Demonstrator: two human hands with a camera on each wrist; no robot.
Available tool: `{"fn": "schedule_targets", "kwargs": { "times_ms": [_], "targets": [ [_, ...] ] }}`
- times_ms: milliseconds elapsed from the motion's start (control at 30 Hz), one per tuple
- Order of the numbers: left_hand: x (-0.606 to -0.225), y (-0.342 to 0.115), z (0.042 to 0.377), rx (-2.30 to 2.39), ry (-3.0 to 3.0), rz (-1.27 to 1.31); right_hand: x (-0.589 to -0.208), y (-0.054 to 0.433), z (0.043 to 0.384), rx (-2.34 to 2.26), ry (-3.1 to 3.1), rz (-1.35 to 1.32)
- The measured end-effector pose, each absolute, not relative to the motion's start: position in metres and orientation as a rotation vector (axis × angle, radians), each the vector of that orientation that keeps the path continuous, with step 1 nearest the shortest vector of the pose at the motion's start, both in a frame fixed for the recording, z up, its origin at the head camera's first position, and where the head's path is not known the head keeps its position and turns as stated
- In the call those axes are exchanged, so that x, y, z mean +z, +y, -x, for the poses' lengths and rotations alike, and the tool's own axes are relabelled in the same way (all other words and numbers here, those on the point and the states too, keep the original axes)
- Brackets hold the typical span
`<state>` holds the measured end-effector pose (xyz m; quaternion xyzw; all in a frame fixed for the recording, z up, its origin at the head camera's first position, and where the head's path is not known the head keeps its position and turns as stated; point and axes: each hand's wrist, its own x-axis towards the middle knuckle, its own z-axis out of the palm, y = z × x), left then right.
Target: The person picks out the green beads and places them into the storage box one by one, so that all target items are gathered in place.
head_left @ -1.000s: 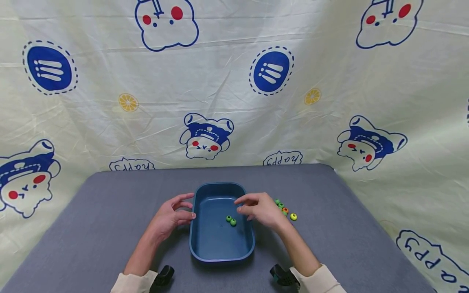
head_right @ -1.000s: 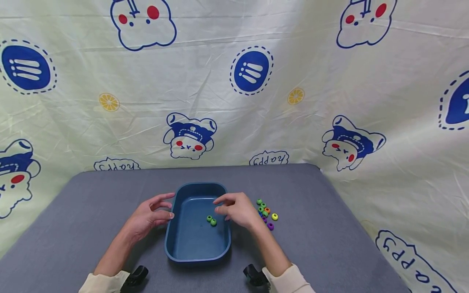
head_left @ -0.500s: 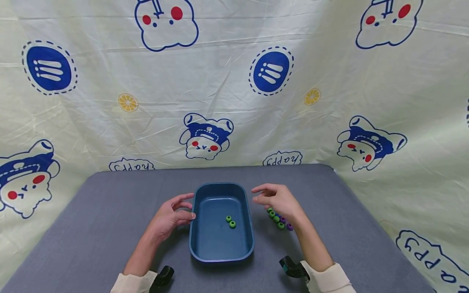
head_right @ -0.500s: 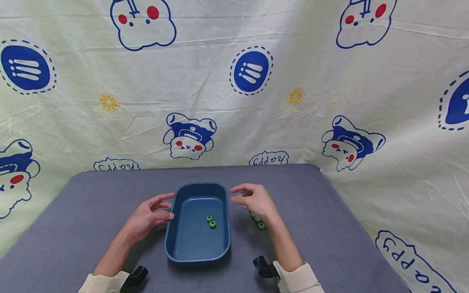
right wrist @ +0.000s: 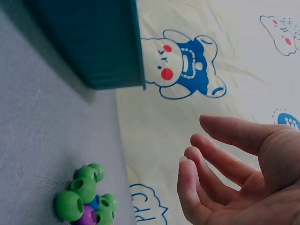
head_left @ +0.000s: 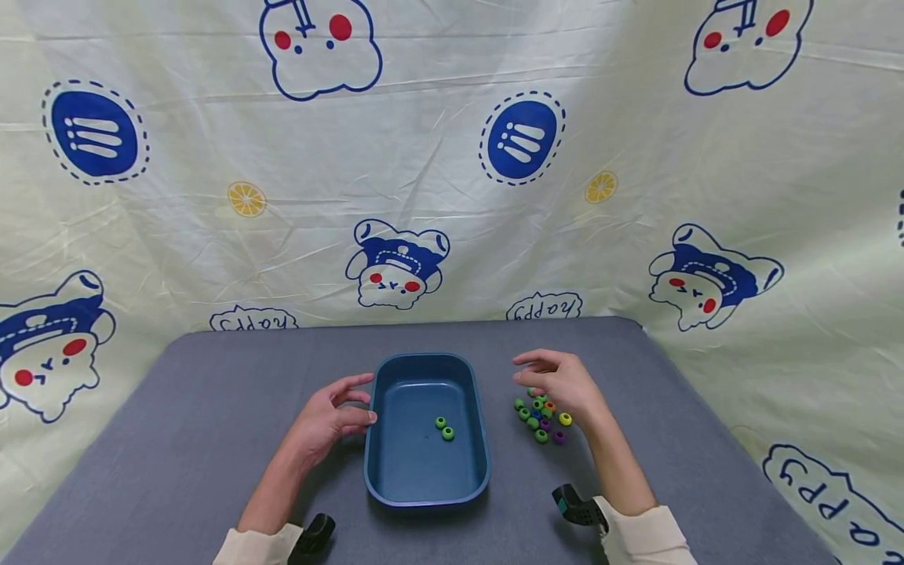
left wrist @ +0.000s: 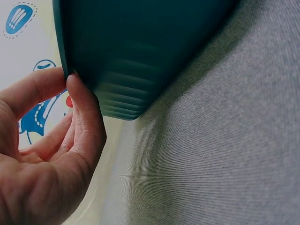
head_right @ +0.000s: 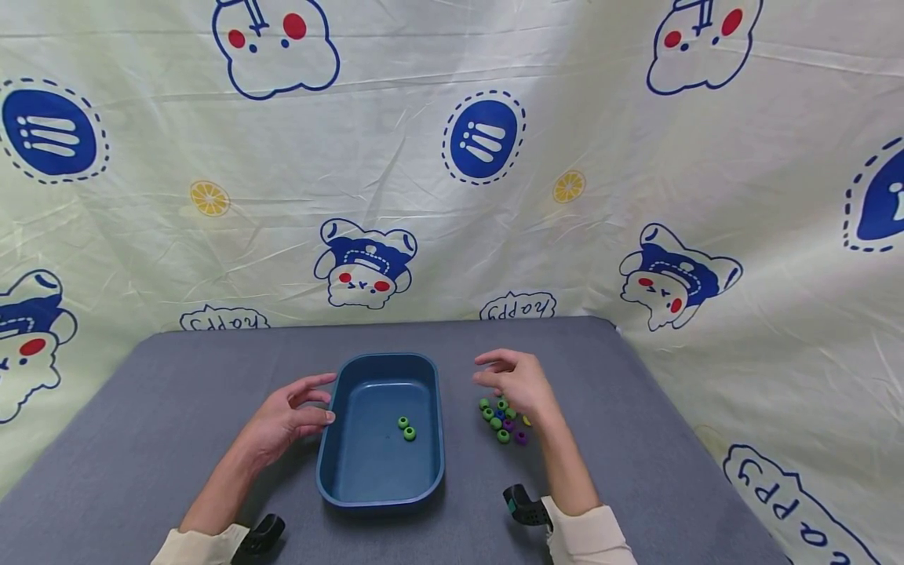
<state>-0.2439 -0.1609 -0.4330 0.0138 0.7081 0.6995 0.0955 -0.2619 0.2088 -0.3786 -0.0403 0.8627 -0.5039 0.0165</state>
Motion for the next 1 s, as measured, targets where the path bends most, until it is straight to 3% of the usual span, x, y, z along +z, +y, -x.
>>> {"fn": "schedule_targets", "kwargs": {
  "times_ms": [333, 1000],
  "targets": [
    [-0.435, -0.160, 0.245, 2.076, 2.097, -0.042, -0.398, 0.216, 0.272, -1.633, 2.762, -0.026],
    [-0.434, -0.160, 0.244, 2.078, 2.103, -0.024, -0.430, 0.226, 0.284, -1.251, 3.003, -0.115]
  ]
}}
